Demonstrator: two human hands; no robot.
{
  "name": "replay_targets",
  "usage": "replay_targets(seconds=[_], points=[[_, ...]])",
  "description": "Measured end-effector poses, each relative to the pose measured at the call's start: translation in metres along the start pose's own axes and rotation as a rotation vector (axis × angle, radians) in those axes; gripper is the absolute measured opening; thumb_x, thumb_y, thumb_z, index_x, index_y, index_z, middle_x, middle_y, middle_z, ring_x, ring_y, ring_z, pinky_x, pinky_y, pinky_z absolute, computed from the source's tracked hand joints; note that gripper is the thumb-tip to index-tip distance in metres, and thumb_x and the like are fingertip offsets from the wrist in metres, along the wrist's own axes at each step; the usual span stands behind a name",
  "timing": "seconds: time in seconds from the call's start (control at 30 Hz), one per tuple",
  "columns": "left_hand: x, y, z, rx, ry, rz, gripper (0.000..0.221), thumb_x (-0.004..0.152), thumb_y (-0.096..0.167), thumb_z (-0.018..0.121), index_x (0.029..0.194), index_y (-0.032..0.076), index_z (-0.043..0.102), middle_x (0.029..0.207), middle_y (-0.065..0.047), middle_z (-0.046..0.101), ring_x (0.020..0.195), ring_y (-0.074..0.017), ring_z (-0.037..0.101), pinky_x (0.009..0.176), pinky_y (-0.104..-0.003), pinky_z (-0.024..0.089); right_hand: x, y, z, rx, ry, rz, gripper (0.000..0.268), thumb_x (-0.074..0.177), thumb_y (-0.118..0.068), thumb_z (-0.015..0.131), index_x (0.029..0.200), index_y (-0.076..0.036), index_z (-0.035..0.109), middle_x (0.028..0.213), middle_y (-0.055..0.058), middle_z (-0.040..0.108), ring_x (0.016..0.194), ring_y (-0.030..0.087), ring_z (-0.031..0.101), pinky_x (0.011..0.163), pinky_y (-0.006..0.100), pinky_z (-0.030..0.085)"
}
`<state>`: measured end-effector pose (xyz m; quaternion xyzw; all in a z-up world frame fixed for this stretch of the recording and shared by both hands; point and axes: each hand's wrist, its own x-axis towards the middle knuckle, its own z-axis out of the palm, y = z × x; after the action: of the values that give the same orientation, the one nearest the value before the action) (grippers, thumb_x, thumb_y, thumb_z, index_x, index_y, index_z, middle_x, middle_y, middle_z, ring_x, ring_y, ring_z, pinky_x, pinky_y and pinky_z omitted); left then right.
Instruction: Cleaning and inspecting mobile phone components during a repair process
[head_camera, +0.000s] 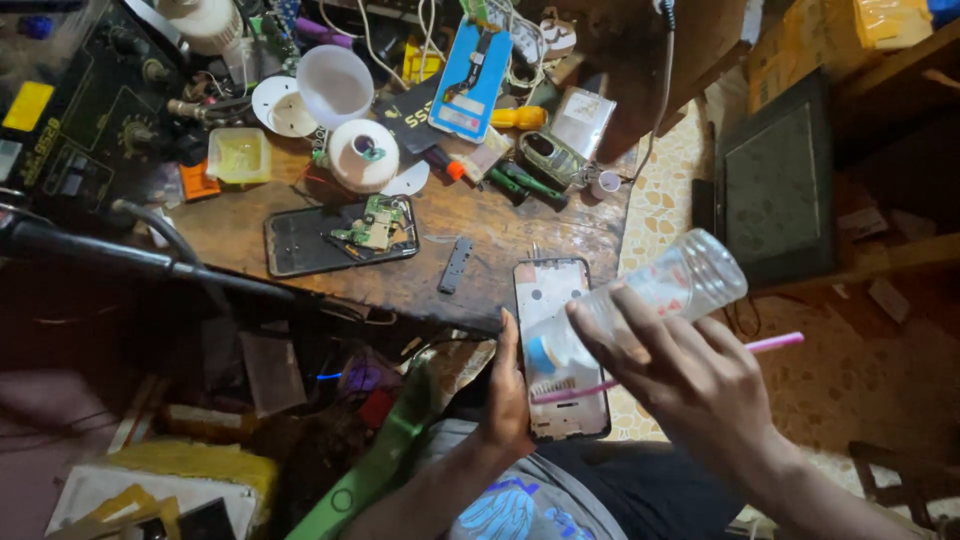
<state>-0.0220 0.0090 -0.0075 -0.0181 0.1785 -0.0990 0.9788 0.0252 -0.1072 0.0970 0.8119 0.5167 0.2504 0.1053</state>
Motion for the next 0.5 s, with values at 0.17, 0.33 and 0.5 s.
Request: replay_targets(seconds=[0.17, 0.33, 0.5], points=[[-0.004, 0.008, -0.002, 0.047, -0.057, -0.003, 0.070, 0.080, 0.062, 0.035, 0.120, 0.007, 0.051, 0.103, -0.017, 0.060, 0.086, -0.0269, 0.060, 0.083, -0.039, 0.046, 0.007, 0.011, 0.002, -0.015, -0.013, 0.055, 0.044, 0.085, -0.001, 0.043, 0.121, -0.024, 0.054, 0.112, 0.006, 0.060, 0.072, 0.012, 0.058, 0.062, 0.026, 0.041], [-0.010, 0.016, 0.024, 0.019, 0.254, 0.141, 0.065, 0.077, 0.047, 0.037, 0.125, 0.003, 0.046, 0.124, -0.016, 0.049, 0.111, -0.0262, 0.048, 0.098, -0.037, 0.036, 0.000, 0.011, 0.002, -0.017, 0.004, 0.111, 0.042, 0.088, 0.000, 0.043, 0.117, -0.025, 0.058, 0.114, 0.009, 0.060, 0.073, 0.016, 0.060, 0.064, 0.027, 0.046], [0.004, 0.007, -0.008, 0.041, -0.014, 0.028, 0.073, 0.077, 0.059, 0.034, 0.130, 0.009, 0.041, 0.128, -0.014, 0.046, 0.110, -0.0285, 0.047, 0.090, -0.043, 0.038, -0.010, 0.000, 0.001, 0.021, -0.016, 0.080, 0.040, 0.085, -0.006, 0.045, 0.118, -0.026, 0.056, 0.113, 0.007, 0.059, 0.068, 0.010, 0.057, 0.062, 0.026, 0.043]])
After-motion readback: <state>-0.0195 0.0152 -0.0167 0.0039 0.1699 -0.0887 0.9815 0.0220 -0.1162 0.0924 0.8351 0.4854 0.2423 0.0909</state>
